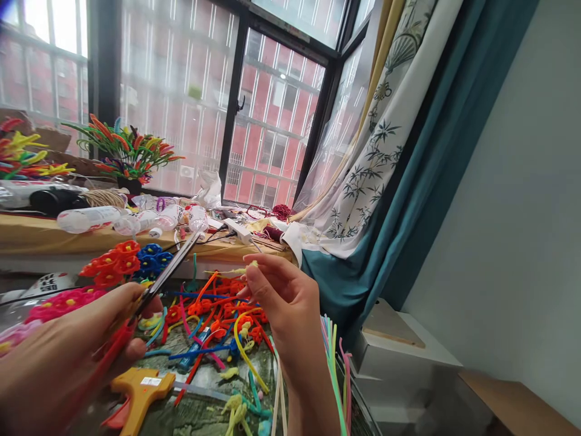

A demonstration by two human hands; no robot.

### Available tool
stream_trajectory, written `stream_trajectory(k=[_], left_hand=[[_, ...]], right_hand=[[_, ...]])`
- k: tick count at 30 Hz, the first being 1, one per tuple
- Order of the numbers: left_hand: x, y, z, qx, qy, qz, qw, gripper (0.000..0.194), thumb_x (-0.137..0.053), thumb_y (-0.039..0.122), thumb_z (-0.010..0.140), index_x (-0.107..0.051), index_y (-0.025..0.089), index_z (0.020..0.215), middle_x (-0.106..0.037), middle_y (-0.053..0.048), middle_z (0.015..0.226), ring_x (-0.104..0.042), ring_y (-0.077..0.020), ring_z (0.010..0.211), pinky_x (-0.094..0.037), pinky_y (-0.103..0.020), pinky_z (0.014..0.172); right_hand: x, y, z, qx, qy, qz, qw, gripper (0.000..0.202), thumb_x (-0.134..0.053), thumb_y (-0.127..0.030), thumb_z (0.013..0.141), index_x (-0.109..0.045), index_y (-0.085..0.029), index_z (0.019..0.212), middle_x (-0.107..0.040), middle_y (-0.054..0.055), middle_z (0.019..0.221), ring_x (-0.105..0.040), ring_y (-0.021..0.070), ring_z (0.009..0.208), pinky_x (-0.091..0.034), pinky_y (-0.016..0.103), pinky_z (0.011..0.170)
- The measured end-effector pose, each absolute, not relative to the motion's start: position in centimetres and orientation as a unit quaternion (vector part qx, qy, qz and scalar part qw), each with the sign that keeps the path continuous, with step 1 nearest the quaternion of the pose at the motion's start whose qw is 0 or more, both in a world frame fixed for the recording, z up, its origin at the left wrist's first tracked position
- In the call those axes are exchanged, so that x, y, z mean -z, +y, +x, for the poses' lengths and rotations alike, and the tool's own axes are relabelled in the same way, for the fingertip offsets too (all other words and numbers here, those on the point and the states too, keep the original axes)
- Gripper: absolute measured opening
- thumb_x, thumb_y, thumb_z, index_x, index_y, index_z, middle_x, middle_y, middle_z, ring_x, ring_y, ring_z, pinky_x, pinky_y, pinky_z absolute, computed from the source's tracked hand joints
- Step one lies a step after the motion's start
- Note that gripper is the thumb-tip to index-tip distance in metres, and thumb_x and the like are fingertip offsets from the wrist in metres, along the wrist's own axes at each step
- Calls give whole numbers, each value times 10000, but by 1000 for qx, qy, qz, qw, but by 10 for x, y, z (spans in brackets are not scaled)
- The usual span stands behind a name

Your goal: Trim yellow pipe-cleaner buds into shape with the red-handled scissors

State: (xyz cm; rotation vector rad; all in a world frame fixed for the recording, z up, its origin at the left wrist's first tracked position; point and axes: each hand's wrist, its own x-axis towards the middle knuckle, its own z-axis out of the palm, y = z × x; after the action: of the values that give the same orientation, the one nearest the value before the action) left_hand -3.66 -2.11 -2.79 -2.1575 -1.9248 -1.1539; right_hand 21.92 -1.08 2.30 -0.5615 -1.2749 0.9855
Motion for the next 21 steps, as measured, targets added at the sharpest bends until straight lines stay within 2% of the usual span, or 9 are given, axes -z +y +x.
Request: stream_trajectory(k=[3,7,9,12,16,21], left_hand=[[31,-22,-43,392,-579,-706,113,445,-400,734,891,-607,341,869,-731,53,672,-637,-209,483,-382,-286,468],[33,-19,-56,368,-511,-737,247,346,-548,693,917,-661,367,895,-516,97,488,-477,-174,368,-273,-282,450],[32,-19,-59,364,-493,-744,268,296,-566,639,931,-684,369,898,-500,94,487,-444,-162,361,-240,-282,448],[28,-23,-55,380,-497,-744,234,327,-567,627,929,-709,356,813,-469,82,465,-396,-148,383,-212,-276,453],[18,-32,-42,404,-551,-717,141,377,-580,655,882,-745,344,748,-442,74,476,-372,-138,457,-373,-258,545],[15,-29,-38,461,-543,-702,24,299,-592,579,804,-770,340,776,-545,48,503,-542,-164,558,-410,-240,532]], right_hand=[[-24,-12,220,-435,-557,-252,661,118,-904,-366,851,-883,-315,955,-767,-26,728,-705,115,686,-558,218,651],[-25,-16,219,-449,-544,-256,661,127,-909,-337,837,-889,-296,956,-781,-15,748,-708,108,695,-572,198,663],[-25,-19,218,-454,-529,-258,669,132,-917,-325,819,-892,-292,944,-794,-14,772,-710,101,685,-588,189,674],[-27,-21,217,-463,-511,-254,678,134,-931,-315,788,-895,-292,914,-819,-5,799,-721,106,675,-623,199,696],[-28,-21,218,-473,-498,-236,687,176,-951,-281,746,-899,-296,913,-847,5,844,-762,129,711,-651,208,717],[-28,-19,219,-498,-484,-223,684,201,-966,-259,709,-901,-294,895,-848,-2,827,-781,127,708,-654,190,732]])
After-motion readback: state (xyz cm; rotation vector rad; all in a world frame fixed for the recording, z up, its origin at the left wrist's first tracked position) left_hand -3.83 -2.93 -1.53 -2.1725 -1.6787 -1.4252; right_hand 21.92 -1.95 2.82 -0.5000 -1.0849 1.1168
